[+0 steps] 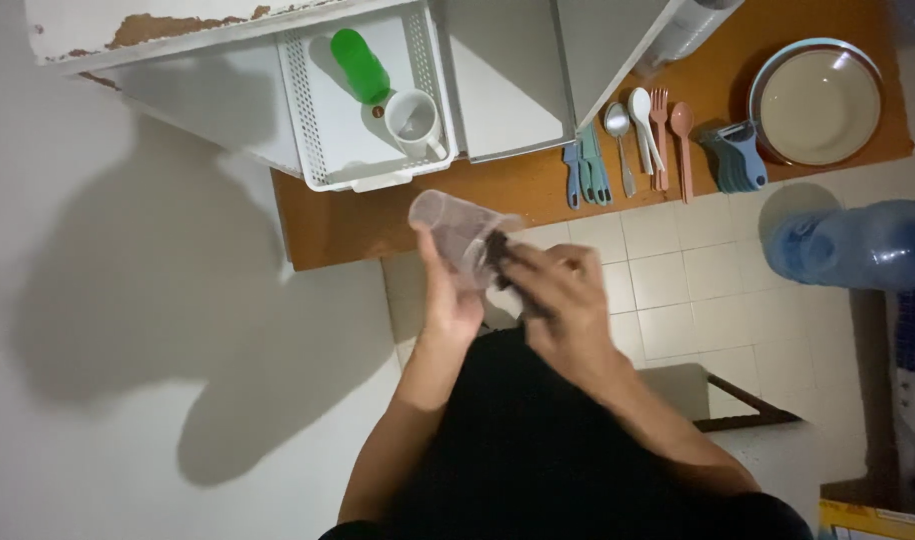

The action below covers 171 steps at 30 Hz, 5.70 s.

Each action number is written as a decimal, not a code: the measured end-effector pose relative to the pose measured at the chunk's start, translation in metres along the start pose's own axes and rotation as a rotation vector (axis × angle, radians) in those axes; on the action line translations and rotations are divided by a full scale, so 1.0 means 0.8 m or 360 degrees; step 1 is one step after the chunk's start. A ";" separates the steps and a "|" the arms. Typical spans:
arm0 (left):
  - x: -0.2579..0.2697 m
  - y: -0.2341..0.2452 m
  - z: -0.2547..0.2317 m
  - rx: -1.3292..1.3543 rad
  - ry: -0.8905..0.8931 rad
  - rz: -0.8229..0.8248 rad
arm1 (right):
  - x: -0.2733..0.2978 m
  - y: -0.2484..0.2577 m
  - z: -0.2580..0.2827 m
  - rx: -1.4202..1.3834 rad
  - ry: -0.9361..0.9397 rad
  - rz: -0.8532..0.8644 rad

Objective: Wipe dishes including mugs, plastic cups, and a knife with a cloth and organize them in a basket.

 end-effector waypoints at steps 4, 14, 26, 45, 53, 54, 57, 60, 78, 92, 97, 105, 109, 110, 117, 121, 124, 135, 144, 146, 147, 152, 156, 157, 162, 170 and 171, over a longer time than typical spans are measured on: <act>0.028 -0.040 -0.006 0.0011 0.0101 0.0007 | 0.031 -0.071 -0.030 0.0178 0.0017 0.0240; 0.019 -0.046 -0.028 0.0065 -0.0165 0.0107 | 0.023 -0.084 -0.009 -0.0130 0.0010 0.0749; 0.028 -0.068 -0.060 0.0026 -0.0230 0.0397 | 0.042 -0.121 -0.051 0.0062 -0.0252 0.0890; 0.027 -0.067 -0.053 -0.0293 -0.0361 0.0268 | 0.046 -0.079 -0.034 -0.0253 0.0086 0.0395; 0.021 -0.048 -0.020 -0.0164 -0.0433 0.0534 | 0.053 -0.097 -0.101 -0.1766 -0.1031 0.0601; 0.012 -0.024 -0.015 -0.0368 -0.0445 0.0345 | 0.047 -0.090 -0.101 -0.0998 -0.0831 0.0584; 0.035 -0.051 -0.042 -0.0290 -0.0287 0.0252 | 0.022 -0.073 -0.042 0.0125 -0.0015 0.0404; 0.037 -0.054 -0.026 -0.0137 -0.0090 0.0310 | 0.041 -0.106 -0.049 0.0014 -0.0582 0.0986; 0.034 -0.064 -0.035 -0.0074 -0.0236 0.0453 | 0.054 -0.080 -0.041 -0.0749 -0.0434 0.0649; 0.044 -0.077 -0.031 0.0164 -0.0144 0.0597 | 0.038 -0.082 -0.030 -0.0116 -0.0185 0.0718; 0.045 -0.080 -0.017 0.0274 -0.0103 0.0859 | 0.072 -0.124 -0.101 -0.2339 -0.1251 0.0612; 0.044 -0.084 -0.049 0.0203 -0.0081 0.0453 | 0.038 -0.077 -0.018 -0.0128 -0.0025 0.0573; 0.041 -0.084 -0.044 0.0095 -0.0180 0.0627 | 0.039 -0.083 -0.025 -0.0422 -0.0105 0.0511; 0.042 -0.086 -0.042 0.0163 -0.0168 0.0681 | 0.044 -0.103 -0.054 -0.0939 -0.0549 0.0683; -0.014 -0.013 -0.030 0.0491 -0.0179 0.0427 | 0.067 -0.122 -0.072 -0.2660 -0.1579 0.0759; -0.016 0.002 -0.099 -0.0178 -0.0739 0.0059 | 0.091 -0.111 -0.114 -0.2513 -0.1709 0.0568; 0.002 -0.008 -0.117 -0.0779 -0.0879 0.0025 | 0.082 -0.092 -0.125 -0.2114 -0.1484 0.0378; 0.010 -0.017 -0.091 -0.0825 -0.0993 0.0784 | 0.012 -0.163 -0.118 -0.1385 -0.1634 0.0901; -0.016 0.022 -0.079 -0.1019 -0.0416 0.0511 | 0.000 -0.125 -0.005 -0.0371 -0.0363 0.0565; -0.017 0.056 -0.040 -0.0849 -0.0249 0.0652 | -0.012 -0.118 -0.006 -0.0309 -0.0344 0.0403; -0.017 0.065 -0.013 -0.0665 -0.0096 0.0784 | -0.020 -0.107 -0.009 -0.0236 -0.0302 0.0246; 0.023 0.046 0.025 -0.0030 0.0893 0.0800 | 0.027 -0.156 -0.132 -0.0904 -0.1342 0.0421; 0.023 0.039 0.054 0.0352 0.1196 0.0494 | 0.041 -0.173 -0.198 -0.1024 -0.1491 0.0351; 0.025 0.032 0.046 0.0365 0.1185 0.0479 | 0.047 -0.195 -0.234 -0.1019 -0.1492 0.0374; -0.024 0.039 0.016 -0.0543 0.0488 0.0153 | 0.012 -0.209 -0.351 -0.0546 -0.1812 0.0152; -0.047 0.034 0.020 -0.1072 -0.0189 -0.0088 | -0.030 -0.276 -0.389 0.0472 -0.0447 0.0164; -0.039 0.013 0.011 -0.0967 -0.0234 -0.0073 | -0.032 -0.267 -0.376 0.0443 -0.0401 0.0114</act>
Point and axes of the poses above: each hand's wrist, its own x-axis away from the middle knuckle, its own y-axis out of the back of the hand, z = x × y, the point moved 9 cm from there along -x, towards the middle knuckle, and after that the axes turned 13 degrees about -y, right-handed, at the moved point
